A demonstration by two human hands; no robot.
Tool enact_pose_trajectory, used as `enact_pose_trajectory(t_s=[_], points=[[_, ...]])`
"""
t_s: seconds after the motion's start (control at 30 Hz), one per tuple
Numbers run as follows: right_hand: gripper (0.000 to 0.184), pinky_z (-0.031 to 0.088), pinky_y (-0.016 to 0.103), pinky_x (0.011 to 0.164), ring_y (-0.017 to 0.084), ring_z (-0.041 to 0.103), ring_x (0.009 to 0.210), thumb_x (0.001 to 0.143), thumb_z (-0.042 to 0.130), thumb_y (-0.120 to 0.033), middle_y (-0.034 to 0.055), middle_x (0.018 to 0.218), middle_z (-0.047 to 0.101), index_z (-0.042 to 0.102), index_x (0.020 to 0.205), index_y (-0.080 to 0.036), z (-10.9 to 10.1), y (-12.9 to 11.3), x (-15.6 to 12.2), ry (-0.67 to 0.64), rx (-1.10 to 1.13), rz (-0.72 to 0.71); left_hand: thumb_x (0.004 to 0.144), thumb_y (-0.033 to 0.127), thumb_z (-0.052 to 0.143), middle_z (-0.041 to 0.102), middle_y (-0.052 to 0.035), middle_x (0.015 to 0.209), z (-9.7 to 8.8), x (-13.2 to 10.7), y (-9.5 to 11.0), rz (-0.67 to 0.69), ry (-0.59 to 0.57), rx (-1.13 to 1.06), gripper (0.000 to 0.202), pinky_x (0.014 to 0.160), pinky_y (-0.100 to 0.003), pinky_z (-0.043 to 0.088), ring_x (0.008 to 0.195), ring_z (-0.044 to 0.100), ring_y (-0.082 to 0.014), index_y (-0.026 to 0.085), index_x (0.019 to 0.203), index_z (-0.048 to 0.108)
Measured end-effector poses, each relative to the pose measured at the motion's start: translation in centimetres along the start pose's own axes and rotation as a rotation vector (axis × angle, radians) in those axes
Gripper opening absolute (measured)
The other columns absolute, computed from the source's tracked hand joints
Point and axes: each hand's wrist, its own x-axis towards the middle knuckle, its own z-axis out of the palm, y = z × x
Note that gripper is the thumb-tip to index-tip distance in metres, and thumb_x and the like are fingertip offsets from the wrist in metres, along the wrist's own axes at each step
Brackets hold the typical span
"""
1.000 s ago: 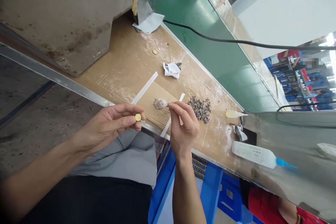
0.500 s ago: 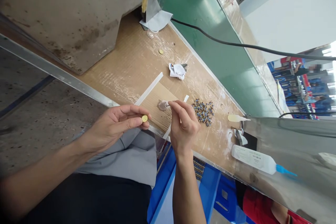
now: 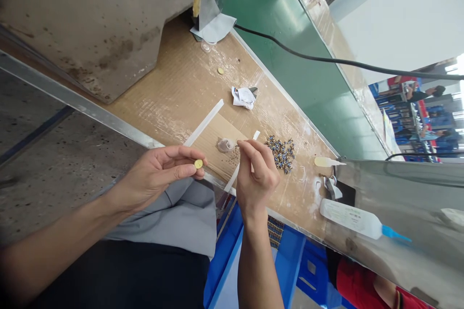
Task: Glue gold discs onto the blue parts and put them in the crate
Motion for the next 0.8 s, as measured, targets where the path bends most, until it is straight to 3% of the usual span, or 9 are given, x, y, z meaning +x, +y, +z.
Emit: enact_pose_trajectory(t_s=[0.23,0.8], points=[[0.022,0.067,0.044,0.097,0.023,0.080,0.107,0.116,0.069,-0.018,0.0033,0.116,0.082,0.087,0.118,-0.031,0.06,0.14,-0.29,-0.024,-0.014,0.016,0.099,0.029,0.095,0.088,-0.0032,0.107,0.11,-0.03,-0.06,0.014,-0.008,-0.006,0.021,0.097,-0.023,0.068,0.099,0.086,-0.0159,0.023,0.119,0.089],[0.018,0.067,0.041,0.096,0.022,0.081,0.107,0.116,0.071,-0.022,0.0021,0.114,0.083,0.087,0.113,-0.029,-0.18,-0.38,-0.74,-0.025,0.072,0.088,0.101,0.032,0.094,0.087,-0.0019,0.110,-0.01,0.01,-0.31,0.014,-0.009,0.035,0.023,0.099,-0.024,0.066,0.101,0.085,-0.0160,0.025,0.122,0.089]])
